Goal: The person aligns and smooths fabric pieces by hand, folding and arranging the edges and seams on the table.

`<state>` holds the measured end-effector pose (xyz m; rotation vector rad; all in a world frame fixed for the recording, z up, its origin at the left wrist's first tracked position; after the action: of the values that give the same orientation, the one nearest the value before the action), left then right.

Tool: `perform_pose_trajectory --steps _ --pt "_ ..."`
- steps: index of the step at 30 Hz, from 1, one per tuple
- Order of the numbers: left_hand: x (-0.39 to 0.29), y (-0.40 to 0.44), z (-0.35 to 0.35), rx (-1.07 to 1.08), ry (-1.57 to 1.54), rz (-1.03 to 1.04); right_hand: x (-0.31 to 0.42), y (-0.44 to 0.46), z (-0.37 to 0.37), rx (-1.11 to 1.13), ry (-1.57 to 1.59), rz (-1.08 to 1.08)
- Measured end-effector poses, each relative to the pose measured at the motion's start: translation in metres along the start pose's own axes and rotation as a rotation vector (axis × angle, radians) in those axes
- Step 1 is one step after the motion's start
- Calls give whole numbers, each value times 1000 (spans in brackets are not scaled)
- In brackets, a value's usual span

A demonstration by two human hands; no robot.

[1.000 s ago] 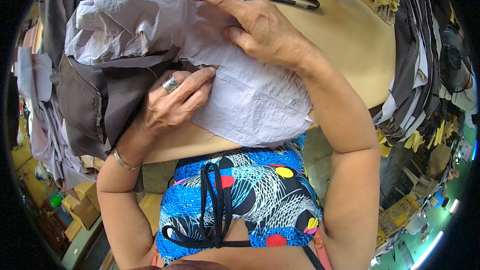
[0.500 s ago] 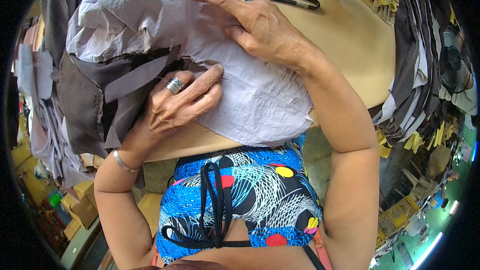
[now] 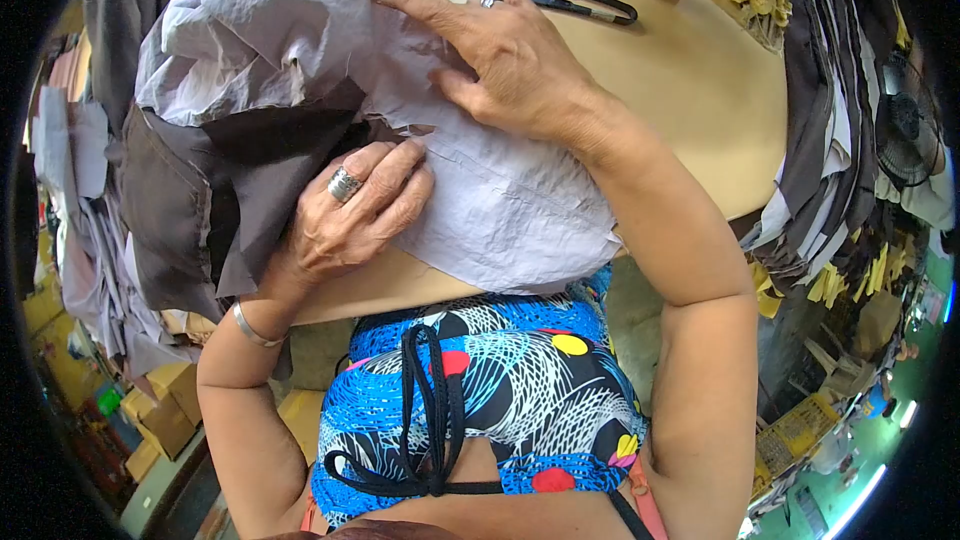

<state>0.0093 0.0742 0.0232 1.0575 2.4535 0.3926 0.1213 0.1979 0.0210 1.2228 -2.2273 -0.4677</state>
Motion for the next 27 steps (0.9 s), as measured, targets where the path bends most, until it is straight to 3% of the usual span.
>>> perform_pose_trajectory --steps 2,4,7,13,19,27 --pt "0 -1 -3 0 -15 -2 2 3 3 63 75 69" --pt "0 -1 -3 42 -47 -16 -1 1 6 292 243 255" --pt "0 2 -3 14 -17 -22 -4 0 5 100 339 200" --pt "0 5 -4 49 -36 -105 -1 5 1 74 264 132" --pt "-2 9 -2 97 16 -181 -3 1 2 214 280 218" --pt "0 6 -1 80 -59 -77 -5 0 5 144 254 163"
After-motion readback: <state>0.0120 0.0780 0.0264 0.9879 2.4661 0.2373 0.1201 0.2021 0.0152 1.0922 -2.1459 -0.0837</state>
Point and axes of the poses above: each hand's wrist, its own y-axis towards the middle knuckle, its own z-axis out of the palm, x = y × z, the point moved 5 cm from there along y, towards the middle knuckle, and after that the axes turned 14 degrees about -y, right-handed, at the moved point
